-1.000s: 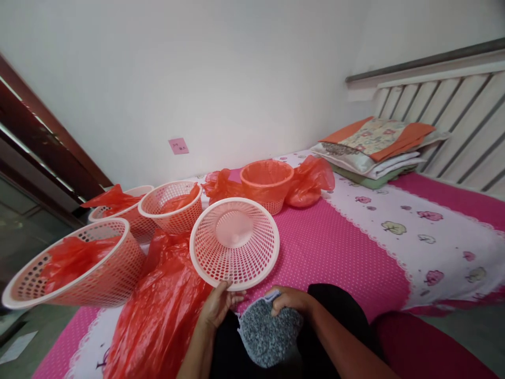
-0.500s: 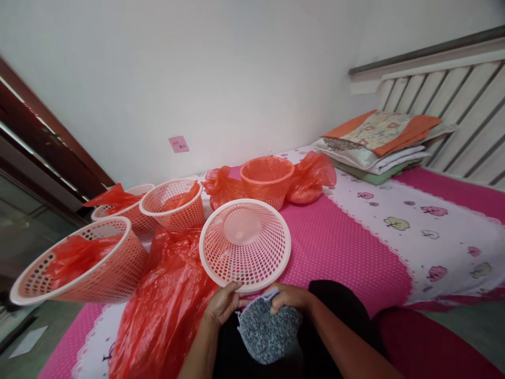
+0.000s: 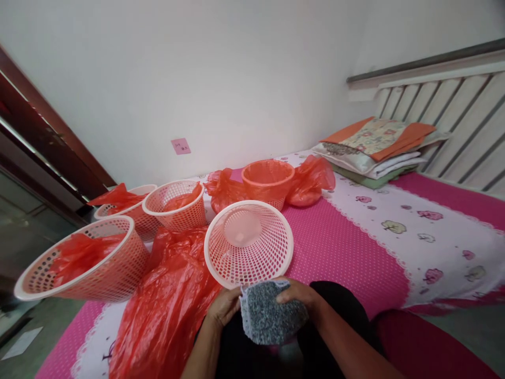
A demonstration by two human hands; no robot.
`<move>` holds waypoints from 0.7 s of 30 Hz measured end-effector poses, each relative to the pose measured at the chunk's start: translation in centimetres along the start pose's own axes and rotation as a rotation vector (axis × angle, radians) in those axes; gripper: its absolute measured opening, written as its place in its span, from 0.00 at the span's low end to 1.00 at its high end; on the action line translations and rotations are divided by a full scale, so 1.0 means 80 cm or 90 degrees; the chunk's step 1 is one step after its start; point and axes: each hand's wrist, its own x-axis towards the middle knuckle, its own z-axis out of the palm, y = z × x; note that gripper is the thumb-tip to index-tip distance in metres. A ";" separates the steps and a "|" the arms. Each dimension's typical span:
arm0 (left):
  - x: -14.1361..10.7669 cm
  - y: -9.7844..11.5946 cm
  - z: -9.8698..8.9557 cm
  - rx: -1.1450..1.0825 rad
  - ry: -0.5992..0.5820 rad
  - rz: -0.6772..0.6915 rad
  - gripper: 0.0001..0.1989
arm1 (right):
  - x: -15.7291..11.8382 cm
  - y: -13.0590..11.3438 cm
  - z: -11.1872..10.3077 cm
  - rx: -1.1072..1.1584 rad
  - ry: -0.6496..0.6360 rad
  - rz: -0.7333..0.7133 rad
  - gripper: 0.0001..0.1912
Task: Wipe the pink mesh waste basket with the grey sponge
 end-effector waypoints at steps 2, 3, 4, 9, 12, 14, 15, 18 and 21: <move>0.000 -0.001 0.003 0.006 -0.011 0.015 0.25 | -0.004 -0.001 -0.001 0.029 0.057 -0.018 0.21; 0.001 -0.002 0.003 0.009 -0.015 0.021 0.25 | -0.005 -0.002 -0.002 0.047 0.079 -0.027 0.21; 0.002 -0.004 0.001 0.010 -0.018 0.023 0.24 | -0.005 -0.004 -0.002 0.060 0.099 -0.037 0.21; 0.014 -0.014 -0.020 0.005 -0.051 -0.043 0.17 | 0.016 -0.024 -0.005 0.034 0.236 -0.106 0.19; 0.019 -0.018 -0.031 -0.017 -0.062 -0.066 0.17 | 0.047 -0.034 -0.009 -0.051 0.368 -0.200 0.21; 0.021 -0.019 -0.035 -0.040 -0.066 -0.065 0.17 | 0.072 -0.040 -0.013 -0.175 0.452 -0.266 0.22; 0.021 -0.019 -0.035 -0.049 -0.066 -0.065 0.17 | 0.084 -0.042 -0.016 -0.235 0.481 -0.291 0.23; 0.023 -0.020 -0.037 -0.066 -0.063 -0.070 0.18 | 0.120 -0.051 -0.026 -0.388 0.526 -0.328 0.24; 0.024 -0.021 -0.038 -0.081 -0.069 -0.067 0.18 | 0.154 -0.057 -0.036 -0.528 0.534 -0.344 0.26</move>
